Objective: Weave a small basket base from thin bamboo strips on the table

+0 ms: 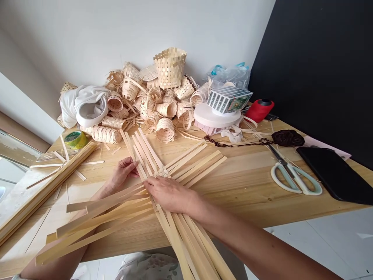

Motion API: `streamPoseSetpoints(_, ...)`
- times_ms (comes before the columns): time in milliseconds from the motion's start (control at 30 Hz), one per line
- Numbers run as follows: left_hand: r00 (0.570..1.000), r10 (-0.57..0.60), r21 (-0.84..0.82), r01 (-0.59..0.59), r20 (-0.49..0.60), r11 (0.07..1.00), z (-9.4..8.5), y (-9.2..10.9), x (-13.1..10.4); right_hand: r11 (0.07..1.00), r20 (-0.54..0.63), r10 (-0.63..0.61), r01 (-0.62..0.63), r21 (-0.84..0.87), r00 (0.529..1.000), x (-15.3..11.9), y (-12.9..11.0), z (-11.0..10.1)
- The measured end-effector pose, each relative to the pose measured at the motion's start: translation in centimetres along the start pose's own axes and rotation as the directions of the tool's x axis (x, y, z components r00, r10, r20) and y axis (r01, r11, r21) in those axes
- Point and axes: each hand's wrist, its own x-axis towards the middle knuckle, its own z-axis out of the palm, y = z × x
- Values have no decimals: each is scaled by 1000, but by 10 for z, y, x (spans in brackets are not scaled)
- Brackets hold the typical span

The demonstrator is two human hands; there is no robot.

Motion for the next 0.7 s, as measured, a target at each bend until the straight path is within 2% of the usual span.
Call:
streamPoseSetpoints(100, 1000, 12, 58, -12, 7, 998, -1, 2, 0, 995, 0, -28, 27, -98, 1000, -1, -1, -1)
streamPoseSetpoints(367, 1000, -24, 89, 24, 1, 996, 0, 4, -2, 986, -4, -58, 57, -157, 998, 0, 0, 0)
streamPoseSetpoints(700, 999, 7, 219, -18, 51, 976, 0, 12, -8, 993, 14, -75, 76, -93, 997, 5, 5, 1)
